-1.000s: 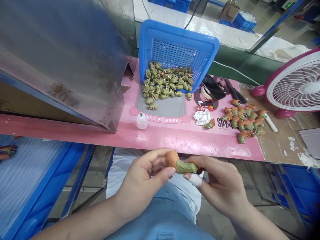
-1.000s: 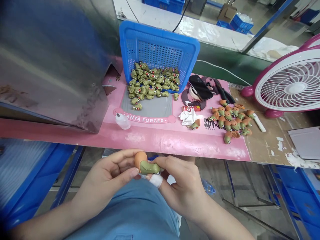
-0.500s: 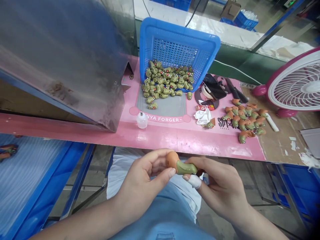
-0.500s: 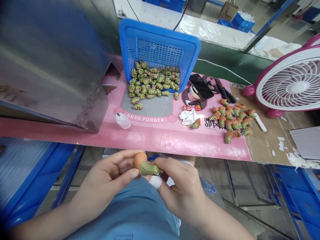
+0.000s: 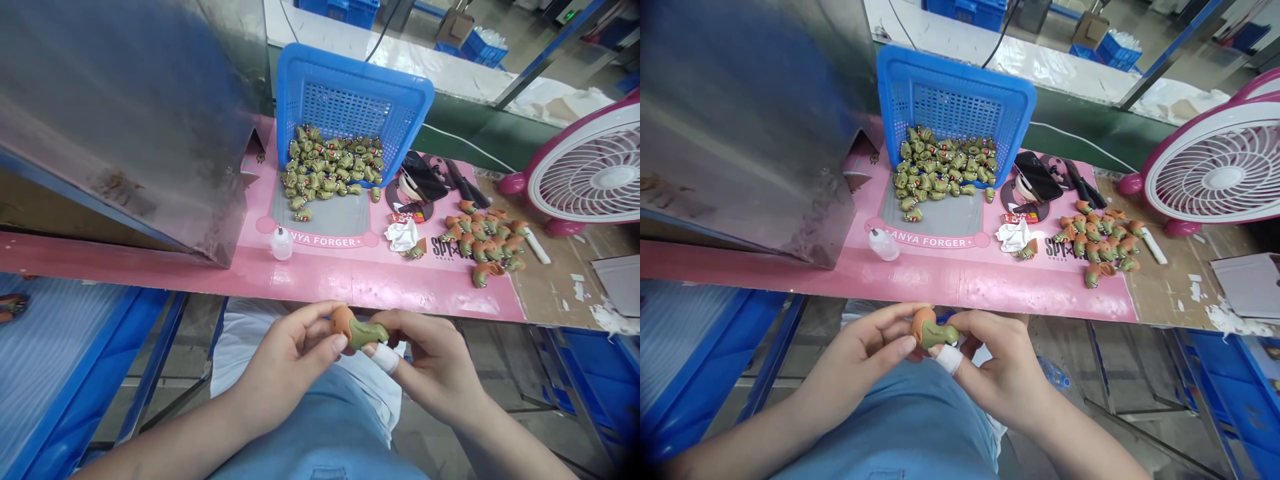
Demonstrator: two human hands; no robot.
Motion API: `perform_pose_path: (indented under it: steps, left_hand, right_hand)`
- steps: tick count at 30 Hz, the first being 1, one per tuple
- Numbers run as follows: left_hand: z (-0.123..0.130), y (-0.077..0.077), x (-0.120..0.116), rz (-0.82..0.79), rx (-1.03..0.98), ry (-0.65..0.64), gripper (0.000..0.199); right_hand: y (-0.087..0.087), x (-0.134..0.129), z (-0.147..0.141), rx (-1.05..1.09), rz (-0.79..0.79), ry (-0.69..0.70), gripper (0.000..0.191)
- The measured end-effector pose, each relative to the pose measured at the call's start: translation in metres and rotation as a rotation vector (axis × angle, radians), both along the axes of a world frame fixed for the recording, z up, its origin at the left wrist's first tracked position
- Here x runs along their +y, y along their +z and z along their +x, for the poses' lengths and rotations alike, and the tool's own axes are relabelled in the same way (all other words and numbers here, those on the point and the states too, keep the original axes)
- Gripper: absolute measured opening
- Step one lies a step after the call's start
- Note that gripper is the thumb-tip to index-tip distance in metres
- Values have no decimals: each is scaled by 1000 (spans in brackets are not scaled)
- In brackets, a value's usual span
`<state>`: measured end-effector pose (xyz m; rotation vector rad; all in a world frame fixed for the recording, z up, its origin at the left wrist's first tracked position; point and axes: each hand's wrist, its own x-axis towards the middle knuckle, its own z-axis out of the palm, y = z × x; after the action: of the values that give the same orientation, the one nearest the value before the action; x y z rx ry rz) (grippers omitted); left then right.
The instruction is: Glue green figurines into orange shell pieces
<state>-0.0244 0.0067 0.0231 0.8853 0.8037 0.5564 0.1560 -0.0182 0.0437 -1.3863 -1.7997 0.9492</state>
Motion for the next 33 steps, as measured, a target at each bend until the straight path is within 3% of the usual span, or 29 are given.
perform_pose_path:
  steps: [6,33]
  left_hand:
    - [1,0,0,-42,-25,48,28]
    - [7,0,0,-94,-60,62,15]
  right_hand:
    - [-1,-1,2,31,-9,-19,13]
    - [-3,-4,-2,37,-86,-27,8]
